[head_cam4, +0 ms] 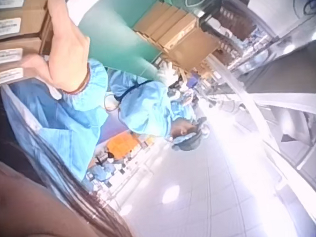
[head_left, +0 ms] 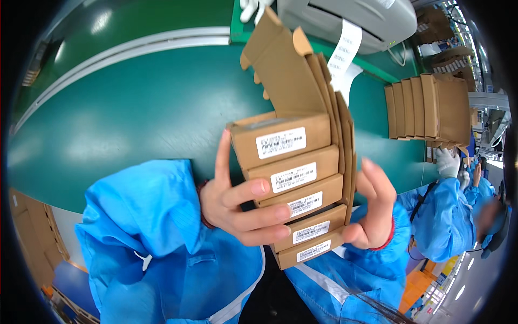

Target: The person repeatedly picks up small cardboard boxes from a stack, opens them to reveal a silver electronic device, and applies a printed label to the side of each box. The person then closes the box and places it back on the table. This process is repeated for multiple units throughout the clip.

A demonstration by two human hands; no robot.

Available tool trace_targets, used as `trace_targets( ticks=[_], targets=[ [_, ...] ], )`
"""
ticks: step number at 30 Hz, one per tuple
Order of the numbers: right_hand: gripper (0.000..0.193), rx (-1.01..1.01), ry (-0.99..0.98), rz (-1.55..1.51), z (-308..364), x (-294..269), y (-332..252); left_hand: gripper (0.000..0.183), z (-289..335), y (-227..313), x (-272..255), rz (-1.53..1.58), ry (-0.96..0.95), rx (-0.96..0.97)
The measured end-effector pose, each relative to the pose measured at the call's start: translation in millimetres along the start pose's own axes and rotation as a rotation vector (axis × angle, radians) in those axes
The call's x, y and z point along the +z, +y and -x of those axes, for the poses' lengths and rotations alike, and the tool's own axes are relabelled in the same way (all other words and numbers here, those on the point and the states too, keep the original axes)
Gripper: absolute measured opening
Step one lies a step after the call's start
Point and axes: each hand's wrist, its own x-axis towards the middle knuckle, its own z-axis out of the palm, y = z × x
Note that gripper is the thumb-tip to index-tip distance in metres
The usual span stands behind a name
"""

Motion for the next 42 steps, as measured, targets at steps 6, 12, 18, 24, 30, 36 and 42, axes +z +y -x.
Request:
trace_targets(
  ticks=[6,12,18,24,30,36,42],
  targets=[
    [0.072,0.644,-0.548,-0.054,-87.3,-26.9,-17.1,0.04,3.3,-1.5,-3.1,0.015,-0.047,0.028],
    [0.049,0.76,-0.687,0.152,-138.6,0.5,-22.6,0.037,3.4,-2.7,-7.1,-0.009,-0.112,0.017],
    [0.035,0.858,-0.752,0.216,-163.3,9.4,-3.6,0.034,-6.6,6.3,-11.4,-0.102,-0.203,-0.027],
    [0.033,0.818,-0.86,0.081,-182.7,14.6,-0.8,0.035,0.2,-19.4,-22.5,-0.082,-0.163,0.068],
    [0.042,0.441,-0.453,-0.321,-218.4,-2.3,28.1,0.058,-15.2,-155.4,-47.4,-0.267,-0.179,0.345],
    [0.045,0.341,0.295,-1.025,-274.1,93.6,123.9,0.045,-22.0,-251.0,-90.9,-0.346,0.249,-0.728],
    [0.045,0.663,0.754,-1.275,-306.3,167.6,185.2,0.044,-18.6,-293.3,-57.2,-0.038,0.074,-0.838]
  ],
)
